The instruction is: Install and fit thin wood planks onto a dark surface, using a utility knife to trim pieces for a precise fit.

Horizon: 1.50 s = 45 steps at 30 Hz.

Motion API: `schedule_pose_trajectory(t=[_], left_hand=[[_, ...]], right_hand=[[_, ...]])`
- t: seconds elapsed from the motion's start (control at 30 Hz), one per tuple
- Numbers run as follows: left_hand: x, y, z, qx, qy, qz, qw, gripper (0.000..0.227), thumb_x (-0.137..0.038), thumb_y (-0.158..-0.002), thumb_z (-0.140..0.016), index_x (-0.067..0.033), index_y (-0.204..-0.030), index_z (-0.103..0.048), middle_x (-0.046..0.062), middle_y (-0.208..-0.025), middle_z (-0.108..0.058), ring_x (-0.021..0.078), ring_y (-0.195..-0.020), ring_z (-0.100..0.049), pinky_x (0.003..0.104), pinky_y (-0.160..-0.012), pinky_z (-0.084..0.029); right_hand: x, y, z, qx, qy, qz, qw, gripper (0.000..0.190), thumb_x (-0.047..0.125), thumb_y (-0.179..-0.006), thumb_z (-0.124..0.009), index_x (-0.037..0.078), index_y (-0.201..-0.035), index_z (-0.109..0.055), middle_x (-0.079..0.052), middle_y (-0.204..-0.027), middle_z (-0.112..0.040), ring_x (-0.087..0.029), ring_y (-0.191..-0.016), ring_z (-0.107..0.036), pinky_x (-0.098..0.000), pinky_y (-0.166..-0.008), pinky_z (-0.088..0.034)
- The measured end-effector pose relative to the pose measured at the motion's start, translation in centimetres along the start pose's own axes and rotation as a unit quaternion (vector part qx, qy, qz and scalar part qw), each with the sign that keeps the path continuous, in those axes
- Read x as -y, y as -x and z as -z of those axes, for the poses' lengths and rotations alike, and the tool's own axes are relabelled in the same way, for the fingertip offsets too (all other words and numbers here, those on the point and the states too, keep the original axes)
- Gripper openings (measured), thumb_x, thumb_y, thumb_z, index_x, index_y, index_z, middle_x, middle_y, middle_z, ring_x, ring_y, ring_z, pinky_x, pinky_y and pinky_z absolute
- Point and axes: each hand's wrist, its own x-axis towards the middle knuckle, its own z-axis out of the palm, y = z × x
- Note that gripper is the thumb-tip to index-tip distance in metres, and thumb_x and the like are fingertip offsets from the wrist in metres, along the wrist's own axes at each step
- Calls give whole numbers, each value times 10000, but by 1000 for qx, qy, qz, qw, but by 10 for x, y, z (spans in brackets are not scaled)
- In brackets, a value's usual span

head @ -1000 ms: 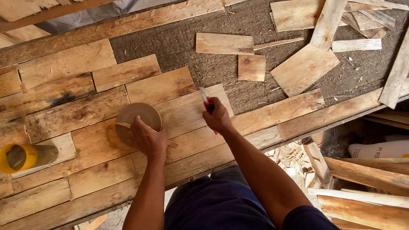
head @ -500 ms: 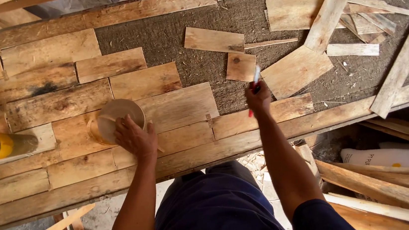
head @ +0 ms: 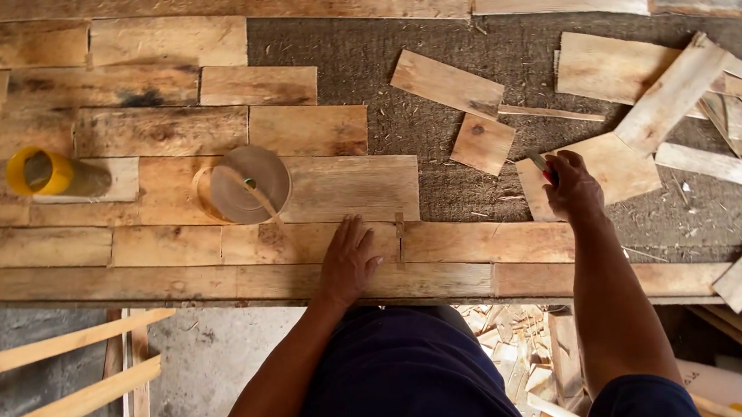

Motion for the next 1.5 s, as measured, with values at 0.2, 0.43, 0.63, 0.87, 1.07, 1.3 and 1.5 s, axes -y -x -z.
schedule_pose_trajectory(t=[0.2,0.43,0.63,0.87,1.07,1.3,1.5], left_hand=[[0,3,-10,-21,17,10,1000,577,-301,-873,-733,45,-1318,-613,259,-1545,-432,434,-1466,-355,470,-1217,-302],[-4,1,-20,-30,15,33,999,542,-280,-878,-734,49,-1291,-613,258,-1539,-434,439,-1465,-356,481,-1211,-314],[-9,-4,-17,-31,17,53,998,525,-250,-857,-742,32,-1280,-611,247,-1525,-441,442,-1460,-359,495,-1208,-315],[-13,-5,-12,-24,40,70,996,484,-206,-846,-756,23,-1248,-613,241,-1498,-461,437,-1461,-362,499,-1209,-325],[-15,-8,-12,-22,56,79,995,456,-173,-848,-747,18,-1242,-621,230,-1505,-461,428,-1468,-359,497,-1204,-331],[-16,-8,-11,-4,54,102,993,447,-150,-862,-722,13,-1266,-623,210,-1531,-453,403,-1491,-346,475,-1217,-330],[-16,-10,-12,1,56,108,993,470,-163,-861,-725,13,-1284,-620,211,-1533,-446,403,-1489,-340,480,-1216,-319]], right_hand=[[9,-33,-8,35,-22,-121,992,381,224,-972,-714,144,-1327,-598,-164,-1323,-568,-306,-964,-665,-462,-785,-609],[15,-82,-34,-23,-80,-47,995,229,212,-977,-717,60,-1133,-649,-82,-1063,-685,-223,-889,-644,-392,-760,-614],[77,-104,-12,-3,-41,0,999,370,273,-930,-796,105,-1229,-657,-130,-1235,-626,-237,-916,-634,-398,-750,-599],[88,-142,-19,16,-38,54,998,598,261,-899,-787,135,-1430,-543,-107,-1466,-497,-246,-1004,-639,-348,-715,-594],[95,-152,-11,65,-16,61,996,607,385,-998,-645,149,-1512,-424,-93,-1570,-389,-250,-1025,-610,-357,-644,-599],[105,-146,10,84,18,27,996,436,318,-1091,-508,243,-1517,-447,-156,-1419,-464,-214,-810,-607,-311,-540,-563],[60,-171,-23,-39,-132,15,990,321,394,-1169,-581,82,-1107,-619,-76,-975,-674,-175,-691,-547,-384,-589,-543]])
